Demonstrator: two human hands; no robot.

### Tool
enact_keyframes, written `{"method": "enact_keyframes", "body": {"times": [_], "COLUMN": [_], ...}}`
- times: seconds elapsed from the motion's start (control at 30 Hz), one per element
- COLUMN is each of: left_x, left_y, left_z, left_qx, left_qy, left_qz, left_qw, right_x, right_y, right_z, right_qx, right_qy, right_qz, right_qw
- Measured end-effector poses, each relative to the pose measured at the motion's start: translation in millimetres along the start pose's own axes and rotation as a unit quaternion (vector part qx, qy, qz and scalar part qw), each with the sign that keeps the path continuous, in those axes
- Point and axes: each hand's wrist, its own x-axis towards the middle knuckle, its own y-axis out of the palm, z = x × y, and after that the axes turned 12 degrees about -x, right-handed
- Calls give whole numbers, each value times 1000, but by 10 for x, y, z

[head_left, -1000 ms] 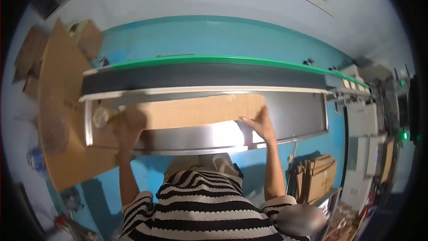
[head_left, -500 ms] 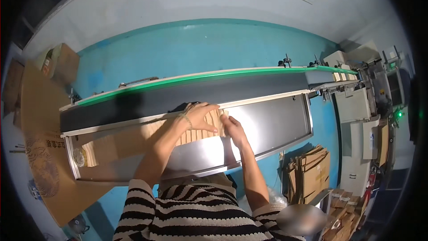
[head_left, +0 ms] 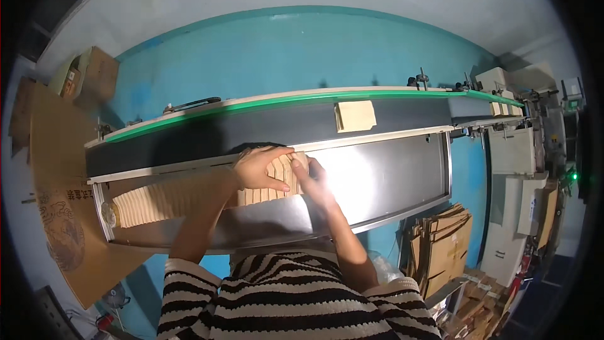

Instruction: The recorder is inspecting and organizing stacks of paper products at a factory workstation, checking individual pieces and moving weights.

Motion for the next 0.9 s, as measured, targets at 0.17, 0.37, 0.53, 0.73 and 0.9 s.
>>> {"method": "enact_keyframes", "body": {"times": [0.17, 0.37, 0.53, 0.73, 0.9], "left_x": [-103, -121, -232, -279, -286], "left_y": [-61, -58, -105, -137, -162], "left_z": [75, 102, 179, 195, 190], "left_qx": [-31, 5, 10, -18, -19], "left_qy": [1, -19, 26, 1, -5], "left_qz": [5, -5, -5, -6, -9], "left_qw": [999, 1000, 1000, 1000, 1000], "right_x": [89, 356, -94, 212, 198], "right_y": [-223, -88, 219, -127, 186], "right_z": [56, 313, 119, 288, 421], "right_qx": [-52, 5, -26, 5, -69], "right_qy": [77, 69, 22, 91, 39], "right_qz": [74, -19, 8, 4, -20], "right_qw": [993, 997, 999, 996, 997]}}
